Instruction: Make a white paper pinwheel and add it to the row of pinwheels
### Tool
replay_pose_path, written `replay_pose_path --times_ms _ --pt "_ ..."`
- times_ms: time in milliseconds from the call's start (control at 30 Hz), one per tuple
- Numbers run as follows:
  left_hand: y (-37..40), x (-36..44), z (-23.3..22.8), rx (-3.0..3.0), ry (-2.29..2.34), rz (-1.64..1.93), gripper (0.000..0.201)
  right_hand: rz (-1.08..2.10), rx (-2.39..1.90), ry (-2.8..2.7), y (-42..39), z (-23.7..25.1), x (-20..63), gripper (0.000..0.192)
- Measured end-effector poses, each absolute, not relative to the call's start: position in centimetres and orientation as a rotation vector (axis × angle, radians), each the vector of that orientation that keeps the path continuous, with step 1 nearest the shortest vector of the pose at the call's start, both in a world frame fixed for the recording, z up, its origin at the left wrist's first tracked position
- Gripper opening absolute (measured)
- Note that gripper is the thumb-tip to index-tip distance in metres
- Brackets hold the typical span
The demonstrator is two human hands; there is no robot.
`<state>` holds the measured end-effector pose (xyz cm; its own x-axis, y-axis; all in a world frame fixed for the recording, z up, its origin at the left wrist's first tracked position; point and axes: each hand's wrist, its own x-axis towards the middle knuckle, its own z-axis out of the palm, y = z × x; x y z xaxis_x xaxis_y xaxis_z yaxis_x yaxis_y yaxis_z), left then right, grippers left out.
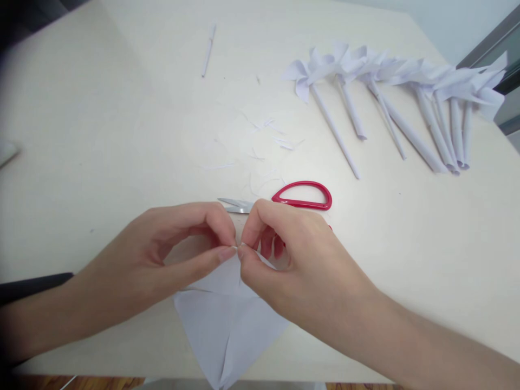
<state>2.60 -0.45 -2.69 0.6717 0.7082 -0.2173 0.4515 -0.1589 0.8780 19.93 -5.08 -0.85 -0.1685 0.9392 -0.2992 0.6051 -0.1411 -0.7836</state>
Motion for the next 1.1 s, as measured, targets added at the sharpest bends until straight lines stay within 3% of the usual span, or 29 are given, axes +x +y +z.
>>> replay_pose_path --times_ms 267,567,733,1100 --pt "-0.8 2.6 -2.1 1.913 0.937 0.365 0.011 1.204 -1.713 -1.746 -5.5 -1.2 19.9 0.015" --pt "-0.2 2.4 -2.1 1.612 0.845 0.392 0.011 1.409 -1.587 -1.637 -5.1 -0.7 20.9 0.013" --pt "-0.1 2.4 -2.1 1.567 0.842 0.363 0.009 1.453 -1.640 -1.670 -4.7 -0.4 20.7 0.004" --pt "-0.1 2.4 -1.9 1.560 0.823 0.374 0.011 1.425 -1.651 -1.707 -4.6 -0.4 20.8 0.010"
